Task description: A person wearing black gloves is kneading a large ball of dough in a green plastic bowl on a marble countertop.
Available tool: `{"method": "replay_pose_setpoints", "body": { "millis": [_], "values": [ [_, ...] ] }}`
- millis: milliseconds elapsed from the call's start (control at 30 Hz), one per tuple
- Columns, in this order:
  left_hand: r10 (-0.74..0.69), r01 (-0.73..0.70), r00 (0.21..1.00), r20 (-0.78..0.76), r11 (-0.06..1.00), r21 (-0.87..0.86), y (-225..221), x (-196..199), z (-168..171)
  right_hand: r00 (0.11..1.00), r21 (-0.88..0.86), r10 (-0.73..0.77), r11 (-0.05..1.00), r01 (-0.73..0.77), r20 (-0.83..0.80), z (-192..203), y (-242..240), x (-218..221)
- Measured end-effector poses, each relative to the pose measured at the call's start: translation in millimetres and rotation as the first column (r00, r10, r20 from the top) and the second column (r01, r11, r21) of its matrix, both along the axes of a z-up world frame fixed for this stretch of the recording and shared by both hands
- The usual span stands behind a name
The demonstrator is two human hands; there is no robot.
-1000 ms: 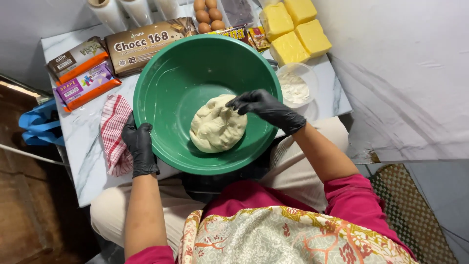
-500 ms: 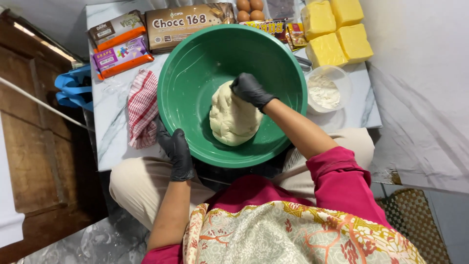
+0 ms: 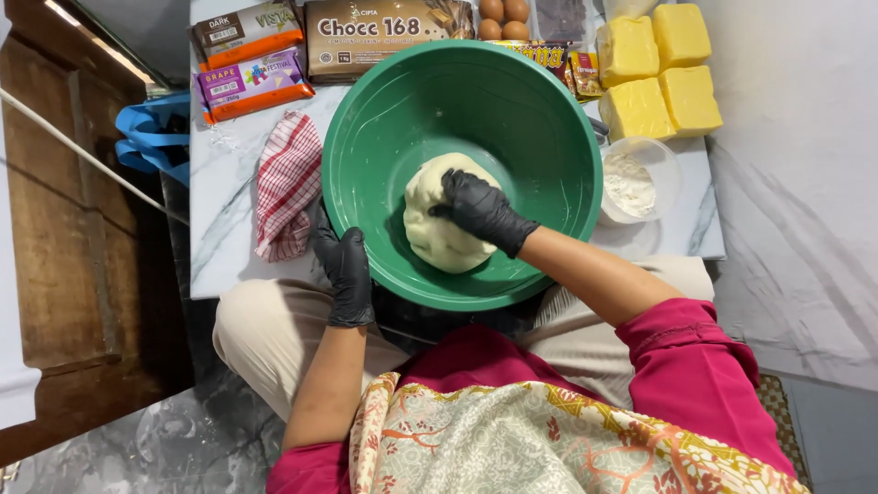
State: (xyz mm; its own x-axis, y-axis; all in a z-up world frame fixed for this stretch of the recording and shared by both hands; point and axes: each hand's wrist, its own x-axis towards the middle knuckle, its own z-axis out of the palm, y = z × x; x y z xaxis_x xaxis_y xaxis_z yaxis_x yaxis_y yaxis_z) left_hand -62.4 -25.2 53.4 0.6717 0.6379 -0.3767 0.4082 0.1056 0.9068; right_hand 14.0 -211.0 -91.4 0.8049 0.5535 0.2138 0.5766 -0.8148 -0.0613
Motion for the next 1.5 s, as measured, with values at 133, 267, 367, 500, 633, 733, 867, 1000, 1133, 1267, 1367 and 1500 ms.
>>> {"method": "replay_pose_setpoints", "body": {
  "millis": [133,267,367,500,633,733,867,1000,1133,1267,1367,1500],
  "values": [
    [-0.01,0.011,0.998,0.069,1.0,-0.01,-0.1,-7.0,15.9,0.962,-0.032,-0.196,0.981,0.193,-0.191,27.2,-40.0,33.7],
    [-0.039,0.037,0.998,0.043,0.998,0.042,3.8,-1.4,-9.1,0.71,-0.09,-0.515,0.834,0.544,-0.481,43.3,-66.1,61.2],
    [-0.132,0.125,0.983,0.125,0.99,0.062,3.4,-11.7,1.9,0.608,-0.051,-0.554,0.762,0.646,-0.569,2.2,-100.3,91.8],
    [-0.262,0.242,0.958,0.114,0.956,0.165,30.8,-1.6,-37.4,0.595,0.029,-0.453,0.78,0.625,-0.664,108.2,-64.4,30.1],
    [-0.44,0.387,0.843,0.309,0.896,0.219,48.5,23.7,-32.4,0.85,0.174,-0.331,0.887,0.429,-0.409,106.6,-61.7,13.9],
    [-0.555,0.46,0.779,0.293,0.822,0.336,60.9,52.6,-53.6,0.813,0.113,-0.228,0.935,0.337,-0.535,73.0,-59.2,14.2],
    [-0.606,0.5,0.737,0.299,0.787,0.361,55.2,65.8,-56.4,0.81,-0.008,-0.029,1.0,0.03,-0.586,-3.3,-49.4,44.8],
    [-0.624,0.545,0.719,0.306,0.779,0.31,52.2,58.9,-32.1,0.858,0.0,-0.013,1.0,0.015,-0.514,2.2,-17.4,47.8],
    [-0.642,0.56,0.716,0.273,0.762,0.325,53.8,60.7,-37.7,0.93,-0.017,0.021,0.999,-0.03,-0.368,9.8,28.5,48.2],
    [-0.595,0.524,0.731,0.334,0.803,0.285,45.4,51.7,-26.1,0.974,-0.038,0.062,0.997,-0.072,-0.219,25.1,66.7,53.5],
    [-0.446,0.404,0.765,0.465,0.894,0.193,57.6,70.3,-71.7,0.989,-0.069,0.091,0.993,-0.1,-0.117,34.6,67.1,32.8],
    [-0.364,0.302,0.859,0.359,0.928,0.219,59.3,76.6,-86.2,0.991,-0.113,0.137,0.984,-0.137,-0.008,29.8,43.8,-1.5]
  ]
}}
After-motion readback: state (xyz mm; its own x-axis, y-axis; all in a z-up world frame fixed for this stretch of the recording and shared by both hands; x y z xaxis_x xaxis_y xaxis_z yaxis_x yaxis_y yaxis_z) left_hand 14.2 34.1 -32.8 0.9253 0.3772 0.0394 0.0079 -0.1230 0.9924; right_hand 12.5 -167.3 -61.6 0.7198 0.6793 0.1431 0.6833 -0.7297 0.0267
